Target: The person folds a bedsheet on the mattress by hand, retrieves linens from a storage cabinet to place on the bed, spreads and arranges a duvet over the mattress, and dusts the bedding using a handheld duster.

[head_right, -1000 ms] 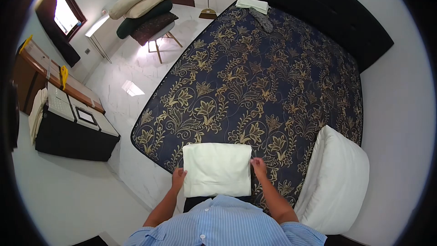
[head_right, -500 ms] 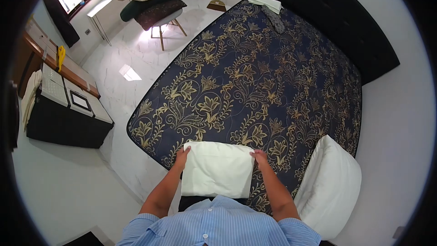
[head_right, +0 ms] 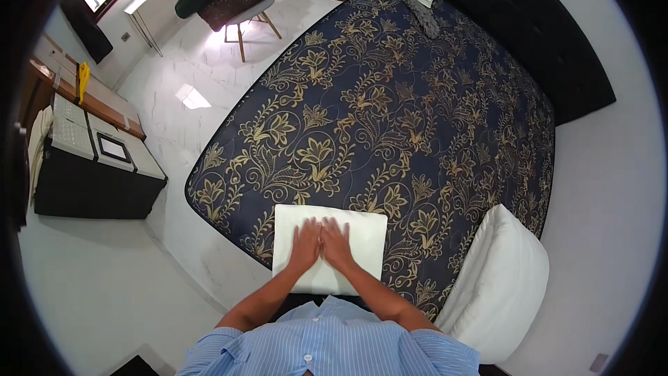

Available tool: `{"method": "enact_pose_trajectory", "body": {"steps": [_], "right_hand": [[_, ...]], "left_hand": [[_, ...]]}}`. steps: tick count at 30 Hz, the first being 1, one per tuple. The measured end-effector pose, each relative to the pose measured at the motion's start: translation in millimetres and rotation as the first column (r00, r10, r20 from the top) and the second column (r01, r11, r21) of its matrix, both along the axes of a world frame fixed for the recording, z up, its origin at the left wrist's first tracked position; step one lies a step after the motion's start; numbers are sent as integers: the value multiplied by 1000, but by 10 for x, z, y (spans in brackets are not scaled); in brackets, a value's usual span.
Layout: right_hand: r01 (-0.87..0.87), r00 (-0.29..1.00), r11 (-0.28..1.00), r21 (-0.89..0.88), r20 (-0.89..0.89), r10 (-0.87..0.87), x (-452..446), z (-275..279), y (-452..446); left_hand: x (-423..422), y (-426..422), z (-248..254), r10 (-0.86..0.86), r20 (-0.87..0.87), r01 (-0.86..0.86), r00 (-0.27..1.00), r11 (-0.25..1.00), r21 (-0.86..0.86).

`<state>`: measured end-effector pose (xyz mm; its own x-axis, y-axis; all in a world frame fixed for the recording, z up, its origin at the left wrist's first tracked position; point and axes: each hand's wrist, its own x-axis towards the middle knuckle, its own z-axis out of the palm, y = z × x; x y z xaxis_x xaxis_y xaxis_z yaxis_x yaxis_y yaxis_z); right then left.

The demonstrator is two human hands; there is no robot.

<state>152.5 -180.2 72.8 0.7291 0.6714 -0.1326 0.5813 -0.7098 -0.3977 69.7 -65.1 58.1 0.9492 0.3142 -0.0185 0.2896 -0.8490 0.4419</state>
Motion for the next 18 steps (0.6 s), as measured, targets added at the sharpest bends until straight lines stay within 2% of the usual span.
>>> {"method": "enact_pose_trajectory", "body": {"steps": [1,3,4,6,8,10,11,12,13,14,15,17,18], "right_hand": [[-61,998,997,-43,31,63,-55,-53,-60],[-178,978,975,-135,80,190,-113,-133,-142],[-178,979,974,-139,74,190,-67,-152,-218],[-72,991,968,-239,90,96,132,-71,-488],[143,980,933,-331,182,-86,307,-238,-818],[456,880,816,-356,41,-474,456,-315,-1054],[457,880,817,-350,42,-474,539,-384,-1164],[517,754,802,-297,-285,-592,620,-482,-1283],[582,536,768,-266,-584,-609,675,-544,-1369],[643,258,720,-260,-812,-523,681,-616,-1438],[644,261,722,-254,-814,-519,612,-612,-1412],[781,154,602,-165,-883,-442,377,-659,-1294],[840,107,528,-127,-914,-391,314,-666,-1266]], "left_hand": [[-43,-66,-31,-173,-38,176,984,981,83],[-123,-10,-58,-126,-66,129,990,991,47],[-190,51,-43,-82,-94,84,992,996,16],[-305,151,-65,-37,-128,34,991,999,-21],[-331,323,-116,101,-173,-91,980,994,67],[-343,461,-176,173,-185,-152,967,981,118],[-336,519,-240,269,-157,-265,950,963,49],[-329,572,-315,363,-136,-369,922,929,-24],[-322,617,-391,454,-122,-466,883,879,-99],[-312,662,-485,454,-117,-465,883,880,-96],[-296,708,-593,463,-154,-488,873,821,-297],[-280,771,-702,456,-230,-486,860,590,-645],[-293,751,-668,458,-222,-483,861,595,-642]]}}
